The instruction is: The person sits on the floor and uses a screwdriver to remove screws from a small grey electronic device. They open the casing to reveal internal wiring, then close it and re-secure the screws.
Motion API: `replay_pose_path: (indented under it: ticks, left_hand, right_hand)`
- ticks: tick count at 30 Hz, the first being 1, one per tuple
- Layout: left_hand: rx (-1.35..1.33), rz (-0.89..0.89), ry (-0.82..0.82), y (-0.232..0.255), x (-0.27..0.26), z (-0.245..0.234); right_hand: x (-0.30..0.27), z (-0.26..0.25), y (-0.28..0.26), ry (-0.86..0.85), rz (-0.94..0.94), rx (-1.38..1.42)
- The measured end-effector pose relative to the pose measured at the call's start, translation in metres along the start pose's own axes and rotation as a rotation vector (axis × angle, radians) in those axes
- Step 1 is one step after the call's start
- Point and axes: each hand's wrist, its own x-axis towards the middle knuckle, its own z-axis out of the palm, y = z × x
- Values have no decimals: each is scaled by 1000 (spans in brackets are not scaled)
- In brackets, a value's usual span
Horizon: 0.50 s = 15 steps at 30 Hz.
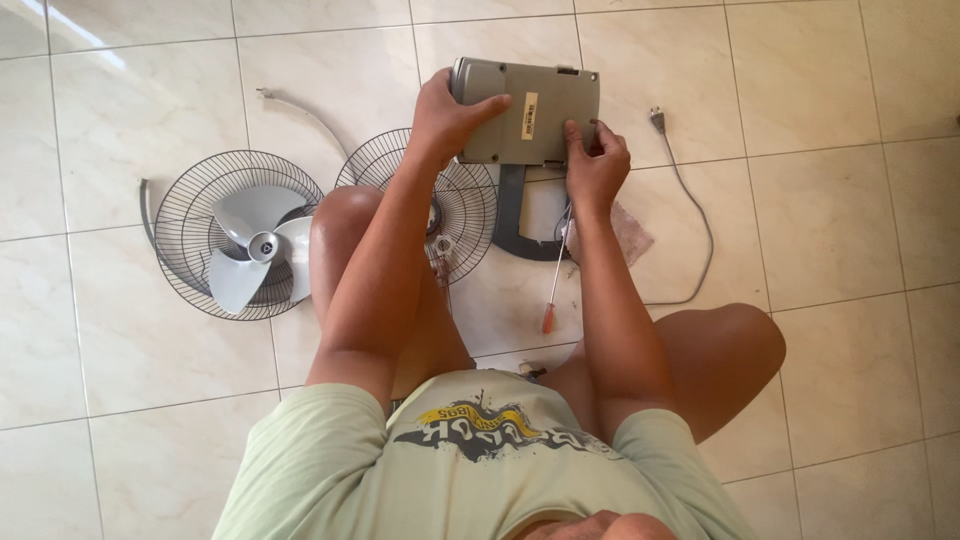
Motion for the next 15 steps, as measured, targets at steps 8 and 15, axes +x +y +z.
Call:
replay_pose_path:
  ticks: [8,15]
  left_hand:
    - [10,-43,22,9,-2,0]
    - [29,-61,24,10,-3,-1]
  right_hand:
    - [-6,-5,-12,59,33,120]
    - [-4,-6,9,15,39,153]
